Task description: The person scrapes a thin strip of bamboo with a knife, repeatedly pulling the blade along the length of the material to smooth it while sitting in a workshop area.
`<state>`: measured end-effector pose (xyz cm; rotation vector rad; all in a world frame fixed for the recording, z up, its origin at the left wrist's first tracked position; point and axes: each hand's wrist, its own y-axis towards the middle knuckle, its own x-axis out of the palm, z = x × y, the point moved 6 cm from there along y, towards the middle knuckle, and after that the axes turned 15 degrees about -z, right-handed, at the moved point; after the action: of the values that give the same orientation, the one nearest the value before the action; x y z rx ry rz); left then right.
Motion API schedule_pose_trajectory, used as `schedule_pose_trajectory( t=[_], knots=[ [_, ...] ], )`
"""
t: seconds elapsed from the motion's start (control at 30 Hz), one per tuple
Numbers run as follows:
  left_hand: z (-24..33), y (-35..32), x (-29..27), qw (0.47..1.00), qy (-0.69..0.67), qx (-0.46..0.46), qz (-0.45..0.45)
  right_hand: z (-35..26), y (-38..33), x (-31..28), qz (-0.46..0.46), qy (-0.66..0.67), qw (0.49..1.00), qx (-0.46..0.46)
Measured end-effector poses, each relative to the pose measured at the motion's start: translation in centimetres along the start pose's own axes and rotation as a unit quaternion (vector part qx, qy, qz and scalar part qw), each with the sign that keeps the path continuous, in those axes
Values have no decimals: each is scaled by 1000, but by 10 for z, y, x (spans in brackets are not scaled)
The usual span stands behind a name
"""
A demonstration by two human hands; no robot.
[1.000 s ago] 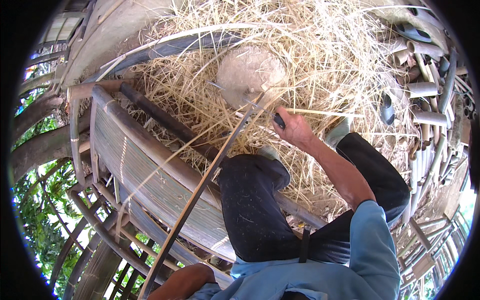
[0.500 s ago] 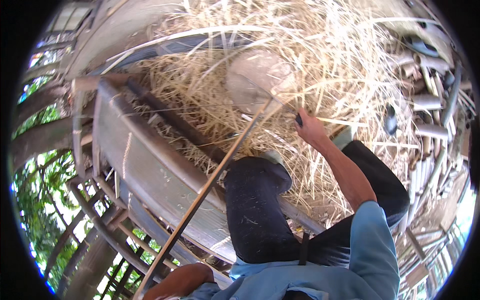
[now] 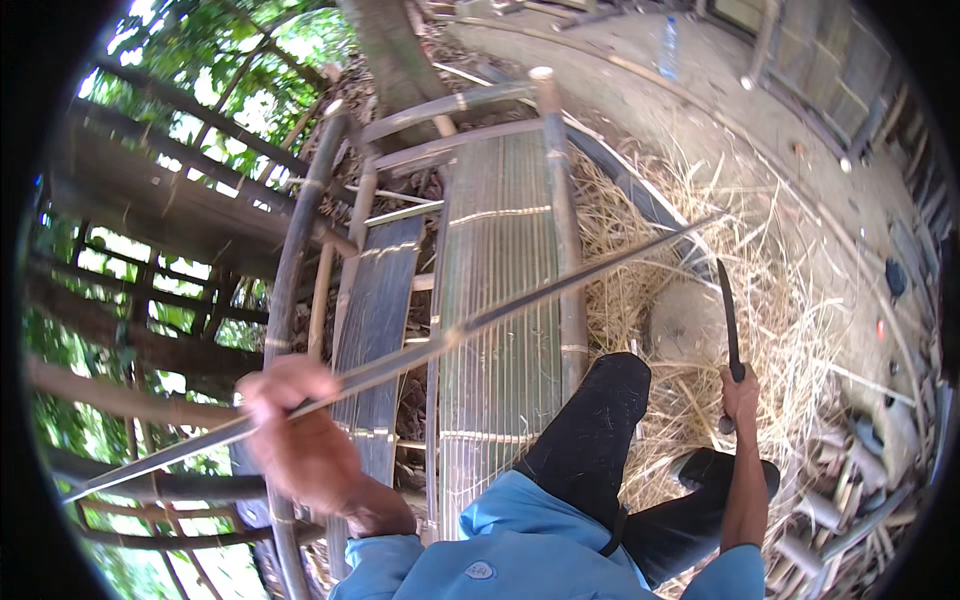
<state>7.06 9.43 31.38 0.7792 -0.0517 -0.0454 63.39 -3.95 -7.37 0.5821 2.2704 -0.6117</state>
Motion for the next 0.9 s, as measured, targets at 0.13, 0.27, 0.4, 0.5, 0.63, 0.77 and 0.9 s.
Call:
schedule_pose_trajectory(
  t=[0.13, 0.27, 0.4, 0.5, 0.63, 0.77, 0.9],
  knots=[
    [-50, -62, -36, 983, -60, -154, 74, -58, -41, 8, -67, 204, 976, 16],
    [-85, -107, -59, 970, -103, -164, 147, -97, -69, 35, -96, 215, 972, -18],
    [-124, -140, -64, 936, -178, -175, 249, -116, -84, 46, -125, 235, 964, -20],
    [-148, -161, -59, 881, -243, -334, 230, -122, -90, 53, -128, 236, 963, -23],
    [-155, -207, -52, 842, 22, -531, -93, -123, -93, 53, -136, 199, 970, -34],
    [-123, -201, -76, 837, 490, -224, -100, -113, -92, 55, -143, 206, 968, -19],
    [-154, -269, -117, 767, 549, -304, -135, -119, -93, 66, -155, 212, 965, -15]
  ],
)
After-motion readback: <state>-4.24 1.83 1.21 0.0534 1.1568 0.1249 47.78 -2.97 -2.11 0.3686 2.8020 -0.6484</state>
